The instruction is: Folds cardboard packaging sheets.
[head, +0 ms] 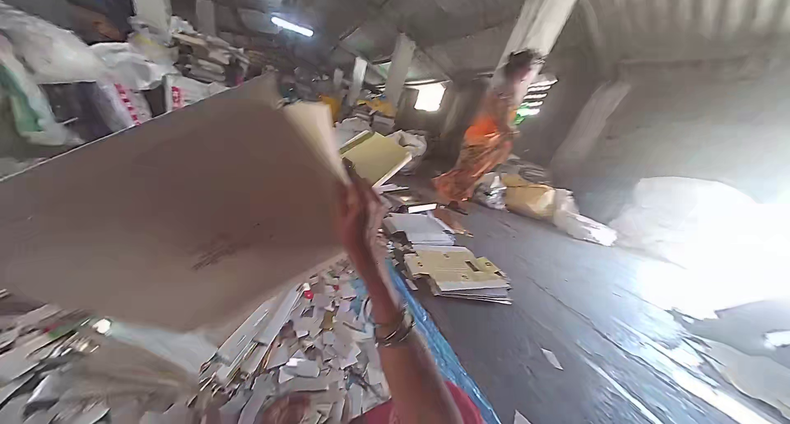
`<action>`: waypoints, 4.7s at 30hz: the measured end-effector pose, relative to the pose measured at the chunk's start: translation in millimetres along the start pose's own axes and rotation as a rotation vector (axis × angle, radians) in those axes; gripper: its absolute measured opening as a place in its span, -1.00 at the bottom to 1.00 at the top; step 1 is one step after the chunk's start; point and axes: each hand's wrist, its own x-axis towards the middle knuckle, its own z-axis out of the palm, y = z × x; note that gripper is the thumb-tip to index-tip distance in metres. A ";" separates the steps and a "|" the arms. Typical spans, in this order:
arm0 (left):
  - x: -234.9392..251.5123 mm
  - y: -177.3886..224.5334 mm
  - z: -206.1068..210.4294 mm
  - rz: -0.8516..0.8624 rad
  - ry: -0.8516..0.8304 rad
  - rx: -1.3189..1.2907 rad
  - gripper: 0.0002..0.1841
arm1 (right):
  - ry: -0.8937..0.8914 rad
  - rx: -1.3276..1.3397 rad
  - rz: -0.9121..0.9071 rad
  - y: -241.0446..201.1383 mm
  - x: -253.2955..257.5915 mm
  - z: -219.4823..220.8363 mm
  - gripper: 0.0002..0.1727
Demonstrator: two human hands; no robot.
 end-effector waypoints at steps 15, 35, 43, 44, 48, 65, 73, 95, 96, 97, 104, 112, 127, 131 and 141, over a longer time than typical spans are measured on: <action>24.1 99.7 -142.5 -0.026 0.634 -0.689 -0.08 | -0.655 0.020 -0.532 9.9 -218.3 15.9 -0.60; 45.0 56.0 -141.1 -0.162 0.600 -0.195 -0.57 | -1.230 0.465 -0.102 6.3 -313.4 31.1 -0.62; 27.1 91.4 -134.7 0.068 0.484 -0.420 -0.66 | -0.571 0.098 0.604 119.2 -221.7 23.7 -0.07; 26.6 91.8 -135.1 0.093 0.475 -0.435 -0.63 | -0.578 0.104 0.713 124.0 -219.3 20.4 0.04; 21.3 93.1 -135.8 0.135 0.441 -0.470 -0.52 | -0.562 0.204 0.895 127.9 -222.4 12.1 0.05; 42.2 88.1 -148.2 0.187 0.835 0.127 -0.30 | -0.059 0.598 0.836 107.2 -187.9 -10.5 -0.70; 74.6 243.0 -112.0 0.688 0.996 1.210 -0.02 | -0.031 0.664 0.644 63.3 -148.3 20.9 -0.69; 107.4 367.1 -4.0 0.592 0.236 1.534 -0.41 | -0.180 0.032 0.527 53.2 -155.1 -47.7 -0.29; 104.5 369.4 -2.2 0.584 0.214 1.512 -0.41 | -0.149 -0.014 0.495 57.2 -156.8 -50.4 -0.49; 101.3 372.2 -1.1 0.568 0.191 1.490 -0.41 | -0.096 -0.034 0.480 62.0 -158.2 -53.1 -0.61; 107.5 382.0 -20.4 0.613 0.180 1.462 -0.05 | 0.119 0.534 0.720 91.8 -153.4 -84.1 -0.74; 112.0 405.0 -38.9 0.626 0.117 1.289 -0.67 | 0.180 0.397 0.628 89.9 -152.4 -84.4 -0.67; 114.2 392.5 -26.8 0.112 -0.202 0.858 -0.71 | 0.067 0.025 0.141 41.9 -128.1 -110.4 -0.43; 112.2 388.8 -15.4 0.205 -0.329 0.872 -0.74 | -0.097 -0.003 0.067 31.3 -128.6 -110.1 -0.32; 105.9 390.8 -7.4 0.291 -0.307 1.025 -0.71 | 0.204 0.607 0.345 52.4 -131.4 -128.5 -0.76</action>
